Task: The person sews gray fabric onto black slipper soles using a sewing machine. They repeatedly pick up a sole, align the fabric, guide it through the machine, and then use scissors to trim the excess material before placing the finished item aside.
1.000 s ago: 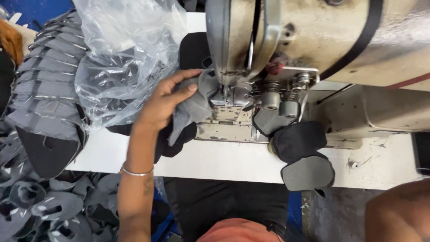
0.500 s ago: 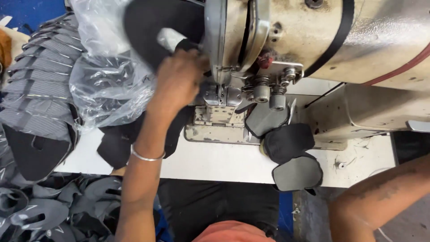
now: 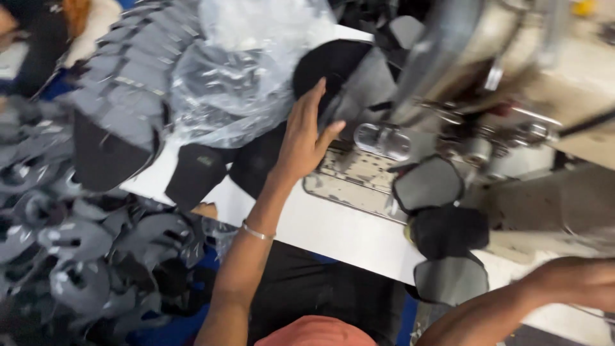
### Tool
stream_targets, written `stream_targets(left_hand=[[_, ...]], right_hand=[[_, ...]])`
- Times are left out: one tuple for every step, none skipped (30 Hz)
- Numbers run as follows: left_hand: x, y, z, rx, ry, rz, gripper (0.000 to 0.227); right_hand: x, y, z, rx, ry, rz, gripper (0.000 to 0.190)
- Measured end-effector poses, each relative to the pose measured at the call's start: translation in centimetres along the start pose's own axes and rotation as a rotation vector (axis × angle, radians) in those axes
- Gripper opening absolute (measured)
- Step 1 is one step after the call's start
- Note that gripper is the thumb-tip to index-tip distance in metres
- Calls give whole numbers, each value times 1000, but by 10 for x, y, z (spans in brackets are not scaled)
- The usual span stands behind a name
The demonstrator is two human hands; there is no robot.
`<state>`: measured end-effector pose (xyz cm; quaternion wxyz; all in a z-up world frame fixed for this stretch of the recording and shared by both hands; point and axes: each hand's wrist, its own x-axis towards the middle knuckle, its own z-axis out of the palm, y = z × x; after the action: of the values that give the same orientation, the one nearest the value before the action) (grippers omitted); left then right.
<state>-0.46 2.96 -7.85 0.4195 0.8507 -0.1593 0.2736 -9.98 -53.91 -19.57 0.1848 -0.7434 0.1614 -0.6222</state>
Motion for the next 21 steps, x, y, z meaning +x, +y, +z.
stream_targets(left_hand=[[-15, 2, -12, -7, 67, -14, 68], [-30, -7, -30, 17, 78, -32, 68], [-43, -15, -46, 113, 144, -93, 59], [-55, -23, -62, 208, 209, -154, 51], [-64, -48, -86, 219, 221, -160, 51], [-75, -71, -110, 301, 390, -146, 38], [-89, -92, -135, 381, 556, -130, 25], [-93, -114, -160, 393, 566, -141, 25], [-92, -136, -187, 496, 752, -188, 34], [-90, -158, -214, 599, 940, -234, 43], [-101, -197, -229, 602, 944, -232, 43], [-112, -237, -243, 239, 940, -428, 38], [-123, -276, -256, -135, 903, -609, 34], [-116, -260, -254, -136, 909, -606, 34], [-109, -243, -253, 110, 778, -721, 34], [-101, -227, -251, 355, 636, -827, 38], [-99, -219, -246, 354, 631, -828, 38], [-97, -211, -241, 589, 693, -632, 36], [-99, -202, -233, 814, 740, -428, 38], [-97, -185, -229, 811, 737, -436, 38], [-92, -170, -228, 843, 714, -573, 40]], right_hand=[[-15, -90, -2, 14, -18, 3, 35], [-33, -152, 1, 38, -40, 5, 35], [-45, -214, -8, 60, -228, 25, 43], [-51, -274, -26, 82, -417, 40, 55], [-67, -283, -31, 97, -424, 35, 55], [-82, -292, -37, 290, -658, 12, 39], [-96, -300, -46, 482, -893, -21, 25], [-102, -311, -48, 494, -905, -29, 25], [-109, -324, -48, 446, -1174, 39, 22], [-116, -336, -49, 393, -1442, 105, 20], [-118, -344, -50, 399, -1442, 102, 20], [-119, -351, -51, 376, -1332, -112, 18], [-120, -356, -52, 348, -1212, -322, 17], [-122, -351, -50, 352, -1209, -328, 17], [-124, -347, -50, 338, -1276, -204, 16], [-126, -343, -50, 324, -1340, -79, 15], [-127, -343, -50, 320, -1341, -75, 15], [-128, -344, -50, 347, -1321, -91, 15], [-126, -343, -51, 371, -1305, -114, 16], [-126, -344, -54, 365, -1311, -117, 16], [-125, -346, -54, 373, -1291, -105, 16]])
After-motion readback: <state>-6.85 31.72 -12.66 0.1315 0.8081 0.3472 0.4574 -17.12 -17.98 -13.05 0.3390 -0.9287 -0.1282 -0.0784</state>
